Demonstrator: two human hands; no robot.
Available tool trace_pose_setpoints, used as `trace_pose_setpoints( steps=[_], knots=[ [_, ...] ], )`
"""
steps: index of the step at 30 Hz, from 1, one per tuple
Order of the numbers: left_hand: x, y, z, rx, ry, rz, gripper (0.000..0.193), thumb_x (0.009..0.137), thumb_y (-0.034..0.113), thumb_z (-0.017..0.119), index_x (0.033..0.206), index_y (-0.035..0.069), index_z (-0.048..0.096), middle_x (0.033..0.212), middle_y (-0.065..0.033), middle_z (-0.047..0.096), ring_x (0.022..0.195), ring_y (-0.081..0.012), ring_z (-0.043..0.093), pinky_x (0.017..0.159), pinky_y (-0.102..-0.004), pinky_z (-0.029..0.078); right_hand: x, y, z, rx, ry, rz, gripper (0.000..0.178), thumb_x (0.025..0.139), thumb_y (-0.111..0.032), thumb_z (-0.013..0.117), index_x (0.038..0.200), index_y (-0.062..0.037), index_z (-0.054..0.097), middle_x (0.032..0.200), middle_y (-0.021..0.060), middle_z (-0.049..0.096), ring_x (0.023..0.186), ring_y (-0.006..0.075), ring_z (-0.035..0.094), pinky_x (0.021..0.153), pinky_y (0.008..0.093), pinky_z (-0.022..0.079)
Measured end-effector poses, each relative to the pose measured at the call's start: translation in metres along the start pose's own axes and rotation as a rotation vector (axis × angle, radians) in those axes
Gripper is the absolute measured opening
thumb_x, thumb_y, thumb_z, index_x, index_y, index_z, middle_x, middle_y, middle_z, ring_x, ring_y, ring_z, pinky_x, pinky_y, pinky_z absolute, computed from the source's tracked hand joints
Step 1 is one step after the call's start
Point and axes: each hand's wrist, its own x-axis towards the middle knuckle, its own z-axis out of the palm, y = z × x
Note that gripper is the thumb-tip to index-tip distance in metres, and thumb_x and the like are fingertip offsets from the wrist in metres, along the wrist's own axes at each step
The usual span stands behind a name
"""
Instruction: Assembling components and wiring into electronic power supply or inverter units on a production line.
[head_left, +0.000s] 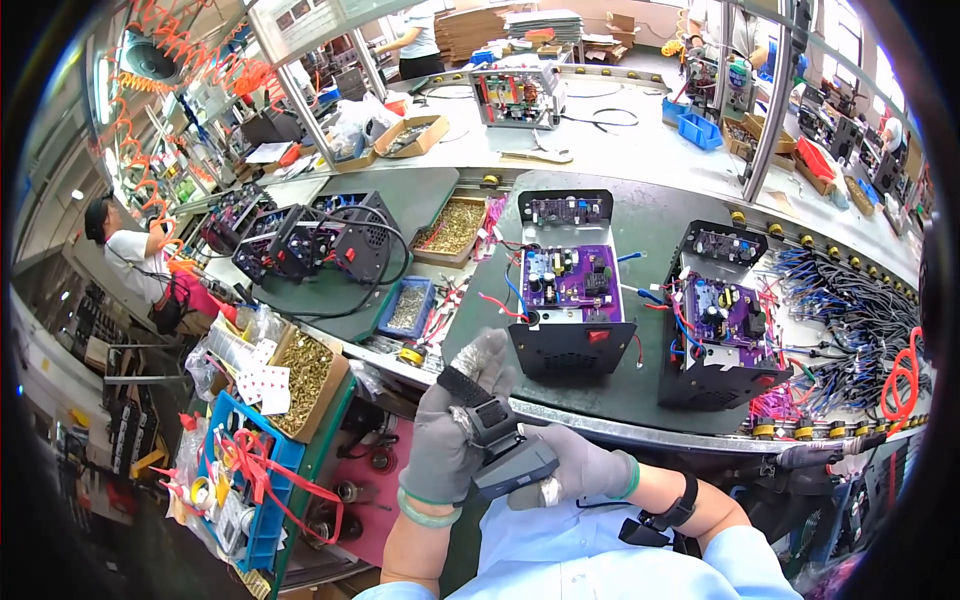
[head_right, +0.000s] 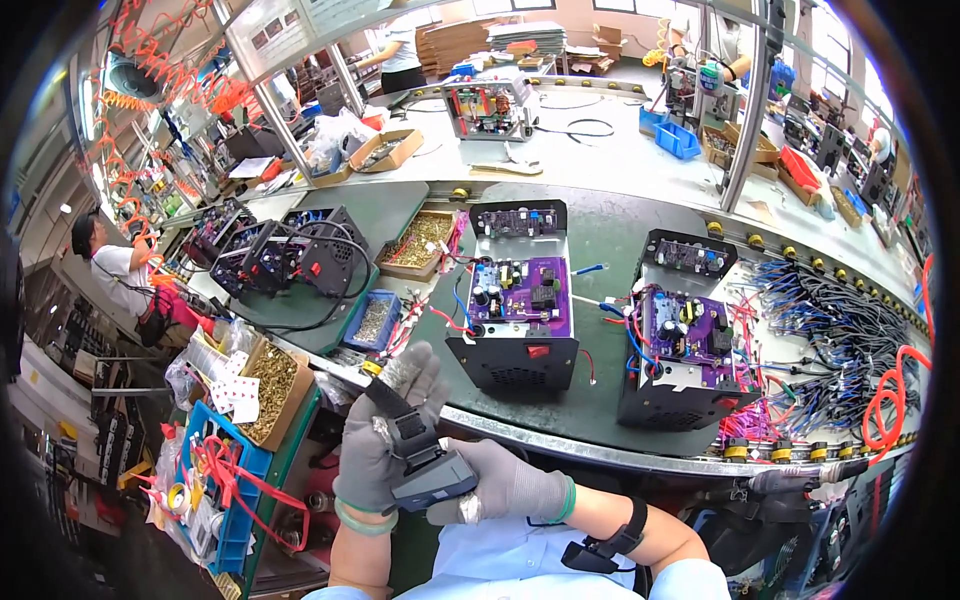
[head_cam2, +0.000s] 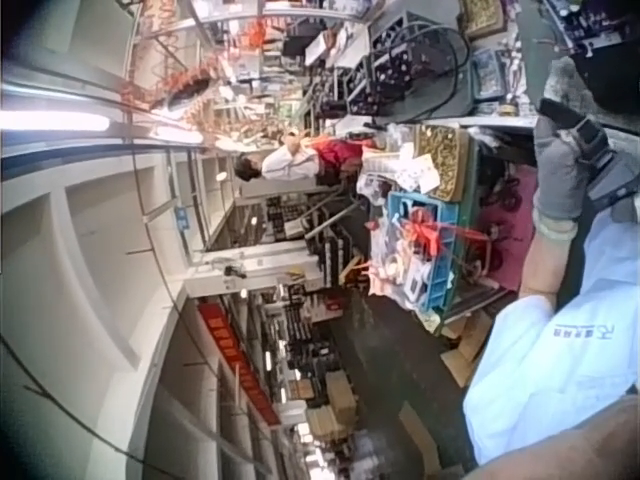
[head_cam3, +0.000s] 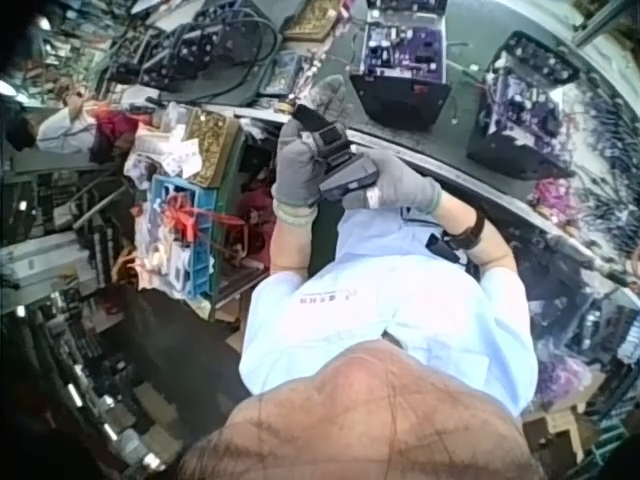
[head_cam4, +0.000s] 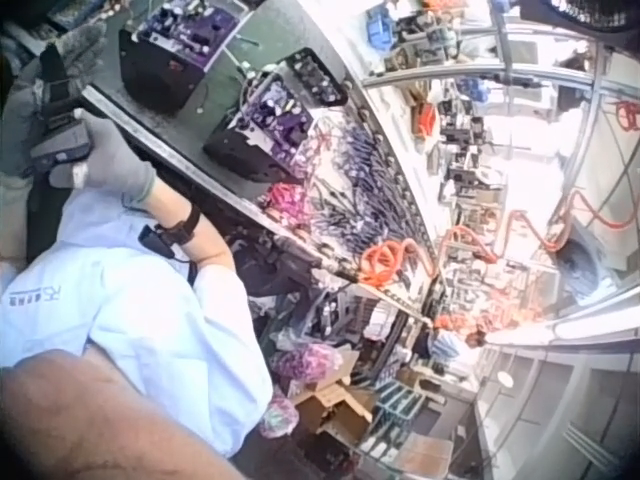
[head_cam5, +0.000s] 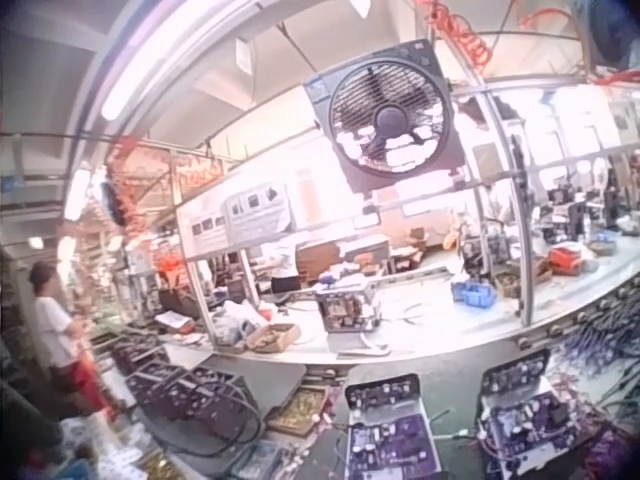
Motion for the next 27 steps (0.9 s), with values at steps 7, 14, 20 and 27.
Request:
trace_pose_setpoints(
  steps=[7, 14, 20, 27],
  knots=[
    [0.009, -0.032, 0.013, 1.098, -0.268, -0.193, 0.072, 0.093, 0.018, 0.065, 0.155, 0.011, 0.029, 0.159, -0.0247, 0.021, 0.151, -0.038, 0.009, 0.119, -0.0423, 0.02, -0.009, -0.004, 0.016, -0.226, -0.166, -0.109, 0.041, 0.079, -0.027, 0.081, 0.098, 0.0008, 0.059, 0.068, 0.0103, 0.062, 0.061, 0.0232, 0.063, 0.06, 0.0363, 0.049],
    [0.024, -0.004, 0.013, 0.896, 0.072, 0.109, 0.026, 0.096, 0.008, 0.06, 0.12, 0.0, 0.066, 0.087, -0.0058, 0.067, 0.081, -0.0169, 0.064, 0.078, -0.028, 0.052, 0.004, 0.036, 0.044, -0.133, -0.235, 0.025, 0.058, 0.077, -0.002, 0.064, 0.134, -0.0048, 0.054, 0.074, 0.0134, 0.063, 0.063, 0.0242, 0.063, 0.063, 0.0344, 0.05],
    [0.027, 0.014, 0.027, -0.334, 0.009, -0.357, 0.044, 0.104, 0.028, 0.047, 0.139, 0.003, 0.049, 0.091, -0.0006, 0.061, 0.086, -0.0186, 0.059, 0.076, -0.0359, 0.052, 0.023, 0.075, 0.03, -0.214, -0.134, -0.093, 0.041, 0.077, 0.001, 0.062, 0.117, -0.0007, 0.059, 0.082, 0.0066, 0.063, 0.07, 0.0156, 0.058, 0.068, 0.0308, 0.05],
    [0.013, 0.008, 0.066, -0.471, -0.238, -0.479, 0.053, 0.098, 0.031, 0.057, 0.134, -0.007, 0.052, 0.089, -0.0067, 0.061, 0.083, -0.0183, 0.058, 0.074, -0.0327, 0.049, 0.005, 0.089, 0.055, 0.016, -0.221, 0.041, 0.038, 0.083, -0.007, 0.065, 0.119, -0.0023, 0.055, 0.077, 0.0064, 0.061, 0.067, 0.0156, 0.058, 0.066, 0.0313, 0.049]
  ],
)
